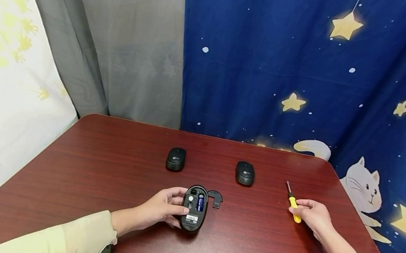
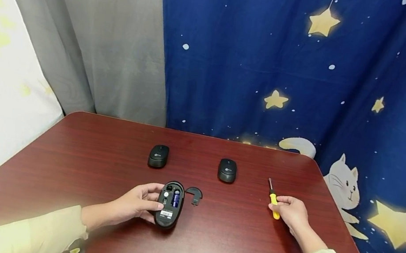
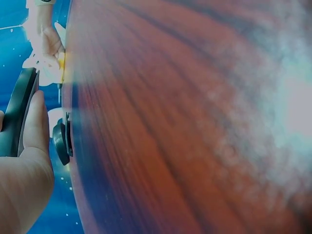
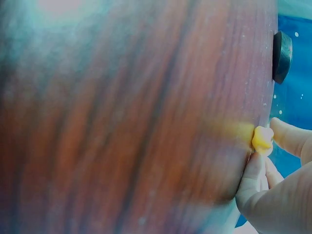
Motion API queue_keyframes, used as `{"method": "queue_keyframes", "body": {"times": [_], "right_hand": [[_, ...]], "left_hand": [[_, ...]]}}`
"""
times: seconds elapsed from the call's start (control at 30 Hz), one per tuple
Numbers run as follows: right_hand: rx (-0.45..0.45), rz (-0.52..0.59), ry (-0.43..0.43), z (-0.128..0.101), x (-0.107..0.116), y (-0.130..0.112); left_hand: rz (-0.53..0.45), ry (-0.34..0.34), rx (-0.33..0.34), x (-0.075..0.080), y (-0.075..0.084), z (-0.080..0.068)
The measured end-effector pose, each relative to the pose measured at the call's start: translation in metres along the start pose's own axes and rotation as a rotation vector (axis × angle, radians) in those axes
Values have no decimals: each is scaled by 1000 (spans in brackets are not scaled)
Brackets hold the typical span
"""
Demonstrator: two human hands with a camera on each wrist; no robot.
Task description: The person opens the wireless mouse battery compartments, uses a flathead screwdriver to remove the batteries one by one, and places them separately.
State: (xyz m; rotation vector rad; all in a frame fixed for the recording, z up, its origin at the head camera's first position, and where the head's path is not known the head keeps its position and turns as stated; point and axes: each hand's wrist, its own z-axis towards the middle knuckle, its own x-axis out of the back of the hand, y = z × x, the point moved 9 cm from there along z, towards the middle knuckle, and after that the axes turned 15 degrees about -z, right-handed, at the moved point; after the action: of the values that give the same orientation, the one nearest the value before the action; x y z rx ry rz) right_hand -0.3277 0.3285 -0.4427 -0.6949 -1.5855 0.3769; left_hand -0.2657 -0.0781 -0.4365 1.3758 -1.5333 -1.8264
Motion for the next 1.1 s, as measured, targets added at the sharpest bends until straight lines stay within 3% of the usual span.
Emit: {"method": "queue_keyframes", "body": {"times": [0.57,1.1], "right_hand": [[8,-24,46,2,5,0],[84,56,42,1,14,-30]], "left_hand": [[0,-4,-1,2,-1,2],[-11,3,0,3,-2,2]]}}
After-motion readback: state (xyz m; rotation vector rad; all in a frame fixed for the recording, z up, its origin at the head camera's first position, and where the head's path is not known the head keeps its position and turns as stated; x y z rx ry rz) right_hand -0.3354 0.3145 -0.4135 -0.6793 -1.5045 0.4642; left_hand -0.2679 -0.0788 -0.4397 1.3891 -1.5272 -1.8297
